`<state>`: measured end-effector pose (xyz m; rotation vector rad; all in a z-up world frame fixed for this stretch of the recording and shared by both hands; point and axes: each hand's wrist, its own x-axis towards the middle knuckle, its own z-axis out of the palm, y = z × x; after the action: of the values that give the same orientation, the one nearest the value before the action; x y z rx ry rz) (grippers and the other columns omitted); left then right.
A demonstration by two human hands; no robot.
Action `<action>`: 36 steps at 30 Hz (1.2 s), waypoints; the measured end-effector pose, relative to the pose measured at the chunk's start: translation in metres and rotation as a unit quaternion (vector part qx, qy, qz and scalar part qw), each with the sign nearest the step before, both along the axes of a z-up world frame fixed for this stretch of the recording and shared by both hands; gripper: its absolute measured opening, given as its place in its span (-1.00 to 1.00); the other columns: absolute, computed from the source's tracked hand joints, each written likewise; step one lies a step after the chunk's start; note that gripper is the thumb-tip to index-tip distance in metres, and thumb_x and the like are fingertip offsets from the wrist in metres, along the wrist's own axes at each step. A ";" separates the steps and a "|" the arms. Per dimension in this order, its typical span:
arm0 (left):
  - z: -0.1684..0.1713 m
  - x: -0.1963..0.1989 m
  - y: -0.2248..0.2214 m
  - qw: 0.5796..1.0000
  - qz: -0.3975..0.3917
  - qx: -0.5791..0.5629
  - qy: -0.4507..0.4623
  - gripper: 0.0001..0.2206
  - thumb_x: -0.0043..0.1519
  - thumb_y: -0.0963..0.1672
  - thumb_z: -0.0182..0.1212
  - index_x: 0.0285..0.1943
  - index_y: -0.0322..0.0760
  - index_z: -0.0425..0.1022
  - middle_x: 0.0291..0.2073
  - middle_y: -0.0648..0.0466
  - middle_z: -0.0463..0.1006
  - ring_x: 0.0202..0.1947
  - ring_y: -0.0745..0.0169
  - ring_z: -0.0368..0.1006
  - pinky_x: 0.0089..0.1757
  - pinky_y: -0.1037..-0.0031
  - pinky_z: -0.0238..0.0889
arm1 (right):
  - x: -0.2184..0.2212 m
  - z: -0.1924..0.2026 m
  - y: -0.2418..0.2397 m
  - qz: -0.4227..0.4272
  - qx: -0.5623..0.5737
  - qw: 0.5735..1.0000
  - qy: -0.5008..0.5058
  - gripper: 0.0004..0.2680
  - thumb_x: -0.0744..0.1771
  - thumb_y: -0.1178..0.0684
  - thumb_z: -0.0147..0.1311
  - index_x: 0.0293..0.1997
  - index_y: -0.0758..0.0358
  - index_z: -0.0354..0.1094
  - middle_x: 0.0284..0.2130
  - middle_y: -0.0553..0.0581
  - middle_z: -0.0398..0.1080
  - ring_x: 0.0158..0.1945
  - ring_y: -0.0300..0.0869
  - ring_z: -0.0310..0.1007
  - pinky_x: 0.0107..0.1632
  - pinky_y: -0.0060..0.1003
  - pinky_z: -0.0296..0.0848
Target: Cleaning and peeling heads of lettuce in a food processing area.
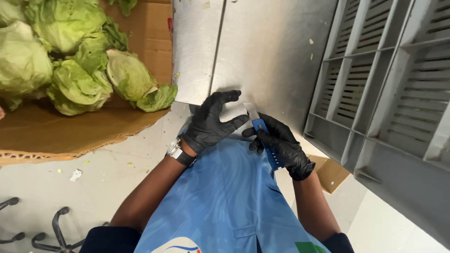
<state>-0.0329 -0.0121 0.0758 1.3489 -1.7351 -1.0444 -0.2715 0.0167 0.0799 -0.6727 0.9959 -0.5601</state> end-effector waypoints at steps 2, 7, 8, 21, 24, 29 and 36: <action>-0.001 0.000 -0.002 1.000 0.004 -0.002 0.005 -0.48 0.16 -0.07 0.50 0.26 -0.29 0.42 0.12 -0.03 0.54 0.15 0.07 0.50 0.11 0.33 0.40 | 0.001 -0.001 -0.001 0.010 -0.009 1.000 -0.011 -0.54 0.37 0.07 0.07 0.47 0.36 0.10 -0.07 0.28 0.52 -0.28 -0.17 0.53 -0.21 -0.29 0.52; -0.016 0.003 -0.003 0.999 0.038 0.005 0.004 -0.52 0.20 -0.07 0.46 0.25 -0.31 0.42 0.09 -0.02 0.56 0.12 0.07 0.53 0.09 0.34 0.42 | 0.004 -0.014 0.004 0.053 -0.008 0.997 0.063 -0.55 0.36 0.09 0.03 0.46 0.21 0.09 -0.09 0.19 0.55 -0.32 -0.20 0.52 -0.25 -0.28 0.51; -0.018 0.005 -0.003 0.998 0.059 0.004 -0.010 -0.56 0.23 -0.08 0.44 0.24 -0.30 0.43 0.08 -0.02 0.56 0.11 0.08 0.54 0.08 0.35 0.43 | 0.008 -0.006 0.004 0.097 -0.040 0.976 0.192 -0.56 0.36 0.08 0.02 0.46 0.10 0.11 -0.12 0.15 0.56 -0.33 -0.20 0.52 -0.23 -0.29 0.52; -0.025 0.009 0.000 0.992 0.096 -0.003 -0.080 -0.61 0.23 -0.09 0.42 0.18 -0.29 0.47 0.00 0.02 0.59 -0.02 0.12 0.56 0.00 0.36 0.45 | 0.006 0.012 -0.002 0.073 -0.145 0.900 0.405 -0.58 0.39 0.07 -0.02 0.47 -0.03 0.09 0.13 0.09 0.44 -0.39 -0.15 0.52 -0.18 -0.25 0.54; -0.024 0.011 0.000 0.991 0.088 -0.018 -0.101 -0.60 0.23 -0.07 0.41 0.21 -0.28 0.47 0.01 0.01 0.59 0.00 0.10 0.56 0.01 0.35 0.45 | -0.018 -0.036 0.012 0.056 -0.406 0.774 0.482 -0.56 0.40 0.12 0.03 0.52 0.13 0.10 -0.09 0.28 0.44 -0.13 -0.05 0.50 -0.10 -0.20 0.49; -0.023 0.014 0.002 0.988 0.097 -0.013 -0.120 -0.57 0.23 -0.06 0.42 0.23 -0.30 0.46 0.03 -0.03 0.58 0.01 0.06 0.54 0.01 0.33 0.44 | -0.008 -0.018 -0.005 0.031 -0.266 0.861 0.433 -0.60 0.41 0.09 -0.02 0.48 0.07 0.10 -0.22 0.26 0.41 -0.34 -0.08 0.50 -0.19 -0.18 0.49; -0.036 0.029 0.001 0.938 0.223 -0.086 -0.249 -0.43 0.17 0.05 0.50 0.27 -0.25 0.43 0.20 -0.10 0.44 0.30 -0.17 0.29 0.27 0.00 0.08 | -0.003 -0.035 0.004 0.073 -0.416 0.791 0.443 -0.52 0.39 0.14 0.00 0.55 0.10 0.01 -0.13 0.31 0.37 -0.10 0.08 0.44 -0.03 -0.07 0.46</action>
<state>-0.0034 -0.0113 0.0402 1.8853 -1.6848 -0.3009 -0.2747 0.0206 0.0449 -1.9121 1.5437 -0.5350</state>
